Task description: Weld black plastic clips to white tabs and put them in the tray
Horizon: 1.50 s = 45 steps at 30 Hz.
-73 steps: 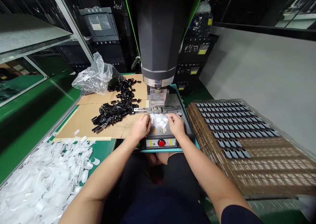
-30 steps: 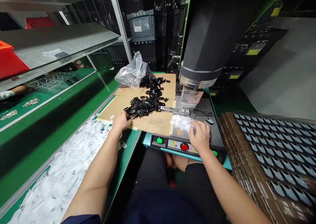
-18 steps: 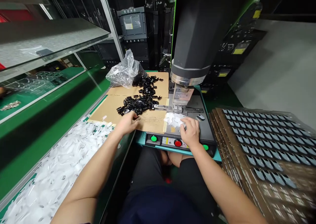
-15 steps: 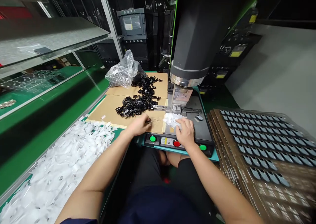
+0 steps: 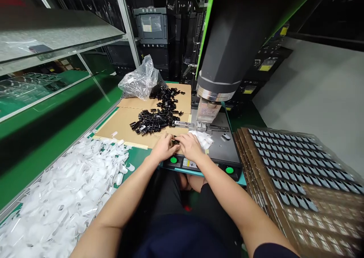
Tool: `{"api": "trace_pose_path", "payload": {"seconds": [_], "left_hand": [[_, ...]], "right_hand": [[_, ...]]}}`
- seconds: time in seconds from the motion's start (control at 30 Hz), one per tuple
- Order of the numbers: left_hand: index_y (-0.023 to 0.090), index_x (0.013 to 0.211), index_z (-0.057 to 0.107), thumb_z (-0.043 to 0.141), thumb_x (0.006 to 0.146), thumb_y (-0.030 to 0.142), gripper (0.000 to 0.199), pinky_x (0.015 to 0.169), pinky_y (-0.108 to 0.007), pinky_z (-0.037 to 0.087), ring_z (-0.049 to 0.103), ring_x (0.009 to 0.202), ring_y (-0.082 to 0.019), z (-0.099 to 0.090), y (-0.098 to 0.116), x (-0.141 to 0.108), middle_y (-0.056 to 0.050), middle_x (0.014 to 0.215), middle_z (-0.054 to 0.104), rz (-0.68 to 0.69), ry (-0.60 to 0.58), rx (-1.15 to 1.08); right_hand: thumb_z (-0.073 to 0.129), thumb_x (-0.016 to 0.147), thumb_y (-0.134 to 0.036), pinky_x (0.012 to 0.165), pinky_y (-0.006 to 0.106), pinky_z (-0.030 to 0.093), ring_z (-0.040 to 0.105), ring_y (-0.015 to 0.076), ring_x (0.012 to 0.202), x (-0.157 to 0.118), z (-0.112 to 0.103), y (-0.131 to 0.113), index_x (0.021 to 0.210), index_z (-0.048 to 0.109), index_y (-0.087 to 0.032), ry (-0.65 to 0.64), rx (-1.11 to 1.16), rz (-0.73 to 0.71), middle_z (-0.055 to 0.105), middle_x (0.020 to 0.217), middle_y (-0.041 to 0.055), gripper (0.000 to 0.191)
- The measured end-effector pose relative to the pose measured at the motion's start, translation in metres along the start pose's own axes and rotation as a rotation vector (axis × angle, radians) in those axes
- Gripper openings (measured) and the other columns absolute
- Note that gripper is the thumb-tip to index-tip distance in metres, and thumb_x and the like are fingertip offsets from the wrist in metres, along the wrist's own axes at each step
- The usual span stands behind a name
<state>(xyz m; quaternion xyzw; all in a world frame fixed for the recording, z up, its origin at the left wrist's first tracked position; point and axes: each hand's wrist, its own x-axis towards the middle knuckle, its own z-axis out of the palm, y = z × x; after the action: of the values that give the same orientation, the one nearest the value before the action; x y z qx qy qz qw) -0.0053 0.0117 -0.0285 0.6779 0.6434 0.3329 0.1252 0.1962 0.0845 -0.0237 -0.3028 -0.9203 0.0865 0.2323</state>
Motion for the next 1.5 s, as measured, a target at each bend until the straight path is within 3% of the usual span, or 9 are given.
{"api": "trace_pose_path", "payload": {"seconds": [0.1,0.23,0.5,0.63,0.77,0.93,1.03,1.27,1.5], "left_hand": [[0.023,0.114,0.064,0.074,0.096,0.032,0.023,0.091,-0.039,0.059,0.067,0.093,-0.022,0.015,0.004,0.002,-0.008,0.115,0.062,-0.034,-0.013,0.018],[0.023,0.107,0.065,0.066,0.099,0.022,0.009,0.096,-0.040,0.058,0.067,0.102,-0.024,0.012,-0.007,0.008,-0.009,0.111,0.063,0.024,-0.019,0.034],[0.024,0.114,0.066,0.067,0.100,0.034,0.017,0.091,-0.040,0.058,0.069,0.094,-0.025,0.010,-0.006,0.007,-0.008,0.104,0.066,-0.038,-0.027,0.058],[0.023,0.117,0.069,0.059,0.102,0.022,0.018,0.094,-0.040,0.057,0.070,0.100,-0.026,0.012,-0.006,0.009,-0.010,0.106,0.069,-0.011,-0.031,0.108],[0.024,0.116,0.071,0.062,0.103,0.031,0.017,0.099,-0.041,0.056,0.070,0.107,-0.028,0.008,-0.009,0.010,-0.010,0.111,0.070,-0.024,0.003,0.124],[0.025,0.110,0.070,0.065,0.103,0.043,0.020,0.092,-0.041,0.056,0.070,0.102,-0.029,0.012,-0.004,0.017,-0.012,0.111,0.069,-0.100,0.001,0.232],[0.025,0.107,0.070,0.061,0.104,0.039,0.017,0.087,-0.040,0.055,0.070,0.099,-0.030,0.018,0.000,0.025,-0.012,0.108,0.071,-0.124,-0.009,0.287],[0.026,0.117,0.073,0.062,0.100,0.026,0.019,0.086,-0.039,0.055,0.073,0.098,-0.030,0.024,0.006,0.032,-0.011,0.106,0.076,-0.057,-0.069,0.282],[0.025,0.114,0.075,0.061,0.103,0.034,0.019,0.087,-0.037,0.056,0.073,0.094,-0.025,0.037,0.035,0.064,-0.008,0.102,0.079,-0.038,0.087,0.091]], "right_hand": [[0.053,0.102,-0.017,0.105,0.047,0.042,0.055,0.0302,0.122,0.014,0.004,-0.003,0.129,0.072,-0.025,-0.042,-0.051,0.066,0.074,0.127,0.0093,0.035],[0.054,0.102,-0.020,0.102,0.048,0.042,0.055,0.0323,0.117,0.022,0.003,-0.001,0.124,0.072,-0.022,-0.028,-0.148,0.159,0.075,0.120,0.0125,0.029],[0.060,0.104,-0.026,0.101,0.045,0.041,0.056,0.0305,0.118,0.034,0.011,0.002,0.121,0.072,-0.024,-0.081,-0.178,0.146,0.076,0.118,0.0094,0.020],[0.060,0.104,-0.025,0.100,0.045,0.040,0.056,0.0303,0.117,0.032,0.011,0.001,0.121,0.072,-0.025,-0.074,-0.185,0.147,0.075,0.118,0.0104,0.021],[0.058,0.106,-0.029,0.100,0.044,0.041,0.056,0.0300,0.115,0.016,-0.004,0.014,0.124,0.074,-0.026,0.076,-0.133,0.218,0.074,0.124,0.0100,0.024],[0.057,0.103,-0.031,0.097,0.045,0.044,0.057,0.0329,0.110,-0.013,-0.028,0.064,0.125,0.076,-0.024,0.362,-0.108,0.469,0.074,0.120,0.0128,0.030],[0.057,0.102,-0.032,0.096,0.045,0.044,0.056,0.0336,0.109,-0.021,-0.034,0.088,0.126,0.076,-0.022,0.416,-0.154,0.525,0.074,0.118,0.0143,0.032],[0.056,0.106,-0.036,0.094,0.044,0.042,0.054,0.0325,0.109,-0.015,-0.032,0.100,0.126,0.076,-0.025,0.352,-0.241,0.489,0.072,0.121,0.0131,0.031],[0.052,0.106,-0.027,0.097,0.048,0.037,0.049,0.0353,0.117,-0.006,-0.042,0.083,0.143,0.066,-0.023,0.141,-0.355,0.443,0.068,0.130,0.0173,0.040]]}}
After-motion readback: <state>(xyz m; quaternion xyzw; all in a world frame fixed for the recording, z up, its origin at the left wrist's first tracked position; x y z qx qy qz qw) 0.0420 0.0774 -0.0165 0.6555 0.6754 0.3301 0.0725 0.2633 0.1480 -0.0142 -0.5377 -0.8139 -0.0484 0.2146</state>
